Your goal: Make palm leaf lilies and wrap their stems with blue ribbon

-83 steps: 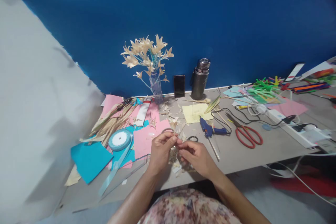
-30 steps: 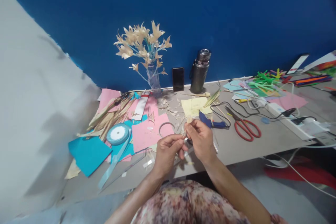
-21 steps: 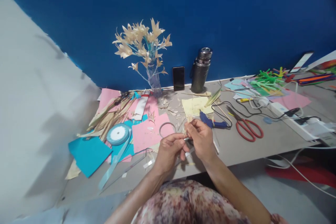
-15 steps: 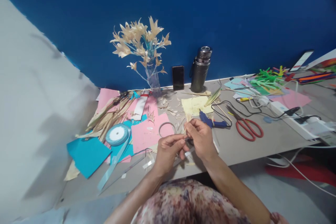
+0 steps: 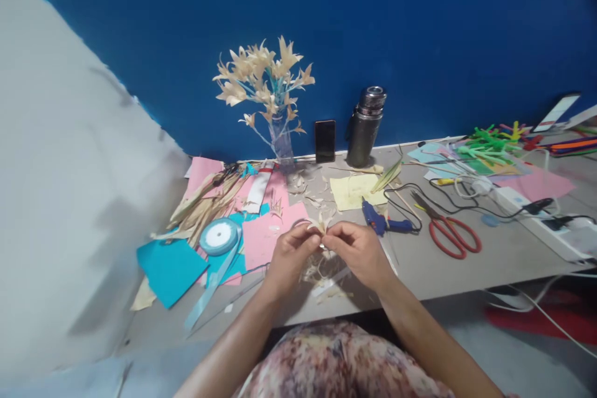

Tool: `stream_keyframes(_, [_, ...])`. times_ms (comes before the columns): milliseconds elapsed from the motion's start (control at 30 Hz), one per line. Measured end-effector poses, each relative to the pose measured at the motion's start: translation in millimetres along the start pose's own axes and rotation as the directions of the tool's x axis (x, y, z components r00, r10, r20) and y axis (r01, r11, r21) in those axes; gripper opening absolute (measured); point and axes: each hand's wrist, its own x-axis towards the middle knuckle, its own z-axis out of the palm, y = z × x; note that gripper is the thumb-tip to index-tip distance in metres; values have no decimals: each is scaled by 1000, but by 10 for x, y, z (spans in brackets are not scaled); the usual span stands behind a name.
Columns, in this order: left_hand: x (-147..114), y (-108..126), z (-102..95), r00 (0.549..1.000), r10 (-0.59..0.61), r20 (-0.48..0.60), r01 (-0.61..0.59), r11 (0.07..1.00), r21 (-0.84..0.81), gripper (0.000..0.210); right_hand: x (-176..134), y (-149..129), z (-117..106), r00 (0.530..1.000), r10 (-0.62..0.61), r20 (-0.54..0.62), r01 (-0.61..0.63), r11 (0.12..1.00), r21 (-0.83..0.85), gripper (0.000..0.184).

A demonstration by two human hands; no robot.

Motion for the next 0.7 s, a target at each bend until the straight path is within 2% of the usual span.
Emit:
stream_keyframes(100, [-10, 29, 13, 998, -44, 36, 50, 983, -176, 21, -4, -21, 39, 998, 52, 26, -53, 998, 38, 22])
stream_keyframes(200, [-35, 9, 18, 986, -126, 111, 154, 944, -292, 27, -16, -1, 68, 987, 143, 77, -153, 977, 151, 26])
stream_keyframes(300, [-56, -20, 3, 975, -170, 144, 207, 930, -304, 32, -51, 56, 113, 960, 254, 118, -279, 898, 341, 36])
stream_keyframes(433, [-73, -36, 2, 979, -164, 119, 194, 931, -310, 30, -115, 132, 197, 947, 291, 140, -320, 791, 521, 40])
stream_keyframes(567, [-70, -8, 18, 987, -140, 78, 157, 941, -299, 28, -166, 128, 234, 932, 318, 175, -358, 730, 582, 37])
stream_keyframes(700, [-58, 21, 9, 990, -132, 42, 139, 947, -291, 30, -207, 94, 216, 913, 338, 227, -407, 729, 550, 34])
